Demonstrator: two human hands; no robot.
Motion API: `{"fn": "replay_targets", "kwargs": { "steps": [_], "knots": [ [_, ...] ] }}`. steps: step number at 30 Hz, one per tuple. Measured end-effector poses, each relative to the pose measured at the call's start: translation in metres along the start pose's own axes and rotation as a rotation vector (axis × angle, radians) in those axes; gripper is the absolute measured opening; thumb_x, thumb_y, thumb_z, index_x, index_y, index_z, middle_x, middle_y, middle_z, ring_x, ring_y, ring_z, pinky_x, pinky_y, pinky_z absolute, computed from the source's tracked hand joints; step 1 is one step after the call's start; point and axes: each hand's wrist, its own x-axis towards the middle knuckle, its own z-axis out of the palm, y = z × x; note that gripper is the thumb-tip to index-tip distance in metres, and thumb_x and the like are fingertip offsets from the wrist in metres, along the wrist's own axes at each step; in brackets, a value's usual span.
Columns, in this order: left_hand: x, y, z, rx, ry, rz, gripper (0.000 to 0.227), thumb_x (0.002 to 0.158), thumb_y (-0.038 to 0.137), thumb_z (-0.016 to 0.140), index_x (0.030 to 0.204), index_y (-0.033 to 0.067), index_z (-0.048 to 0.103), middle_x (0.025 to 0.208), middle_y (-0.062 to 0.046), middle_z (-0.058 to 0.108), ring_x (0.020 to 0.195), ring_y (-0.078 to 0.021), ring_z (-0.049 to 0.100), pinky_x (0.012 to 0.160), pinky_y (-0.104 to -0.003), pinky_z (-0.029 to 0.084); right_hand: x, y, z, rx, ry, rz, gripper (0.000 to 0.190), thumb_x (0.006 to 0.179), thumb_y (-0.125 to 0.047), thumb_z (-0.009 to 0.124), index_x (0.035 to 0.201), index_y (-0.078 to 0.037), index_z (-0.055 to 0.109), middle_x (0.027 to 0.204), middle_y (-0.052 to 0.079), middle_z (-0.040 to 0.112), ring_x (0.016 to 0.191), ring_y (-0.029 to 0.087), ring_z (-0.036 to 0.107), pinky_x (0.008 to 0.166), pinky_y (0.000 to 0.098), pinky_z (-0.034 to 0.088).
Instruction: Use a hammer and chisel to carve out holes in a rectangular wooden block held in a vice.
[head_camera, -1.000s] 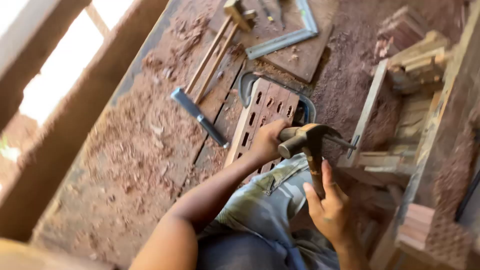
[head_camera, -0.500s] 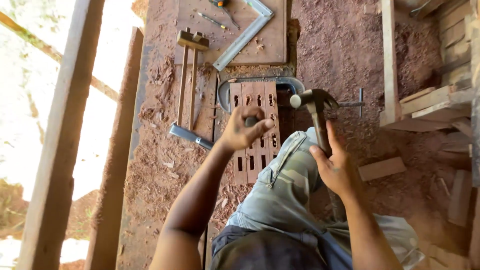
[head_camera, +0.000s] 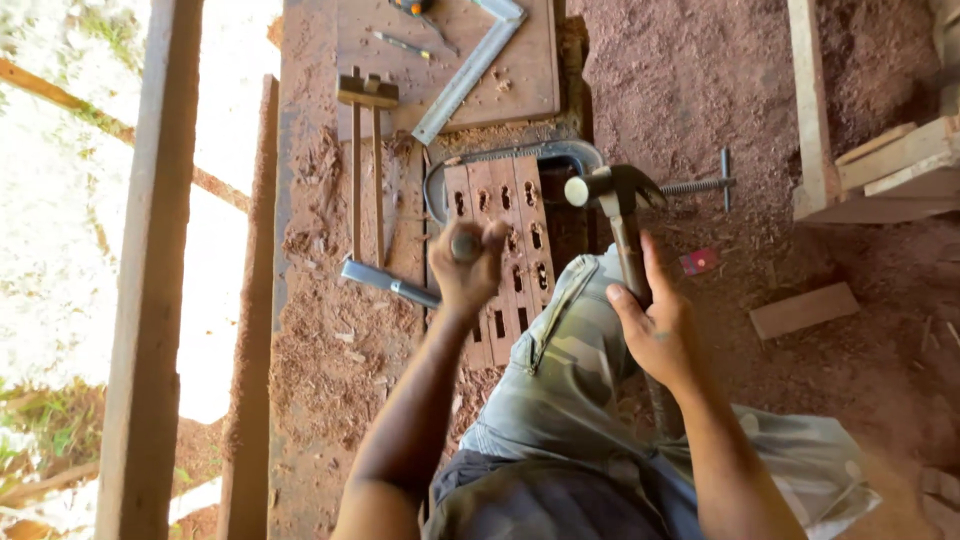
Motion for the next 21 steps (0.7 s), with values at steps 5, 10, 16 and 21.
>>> {"fn": "replay_targets", "kwargs": {
  "steps": [5, 10, 16, 21],
  "knots": [
    [0.017, 0.010, -0.008, -0.216, -0.234, -0.005, 0.039, 0.084, 0.010, 0.086, 0.060, 0.0096, 0.055, 0.041, -0.003, 0.037, 0.039, -0.0082, 0.034, 0.039, -0.022, 0.028, 0.003, -0.014, -0.004, 0.036, -0.028, 0.023, 0.071, 0.090, -0.036, 0.069, 0.157, -0.031, 0.045, 0.123, 0.030, 0.066, 0.111, 0.049, 0.063, 0.088, 0.0558, 0.054],
    [-0.008, 0.019, -0.017, -0.270, -0.173, 0.016, 0.029, 0.087, 0.020, 0.085, 0.077, 0.0064, 0.062, 0.059, -0.010, 0.055, 0.054, -0.0130, 0.048, 0.053, -0.027, 0.039, 0.001, -0.016, -0.004, 0.059, -0.029, 0.066, 0.071, 0.090, -0.035, 0.068, 0.157, -0.030, 0.044, 0.120, 0.031, 0.067, 0.108, 0.051, 0.063, 0.083, 0.0575, 0.055],
    [-0.023, 0.002, -0.037, -0.329, -0.350, 0.036, 0.040, 0.091, 0.038, 0.080, 0.097, 0.0016, 0.063, 0.087, -0.016, 0.068, 0.079, -0.0225, 0.064, 0.075, -0.034, 0.048, 0.003, -0.011, -0.003, 0.033, -0.030, 0.117, 0.072, 0.090, -0.041, 0.068, 0.157, -0.033, 0.044, 0.120, 0.029, 0.068, 0.107, 0.048, 0.065, 0.082, 0.0552, 0.056],
    [0.034, -0.010, -0.043, -0.415, -0.731, -0.188, 0.034, 0.071, 0.027, 0.095, 0.080, 0.0030, 0.071, 0.064, -0.010, 0.065, 0.054, -0.0098, 0.052, 0.049, -0.026, 0.038, 0.005, -0.014, -0.006, 0.047, -0.052, 0.083, 0.073, 0.089, -0.033, 0.069, 0.157, -0.029, 0.044, 0.123, 0.030, 0.066, 0.109, 0.050, 0.063, 0.084, 0.0587, 0.055]
  ]
}}
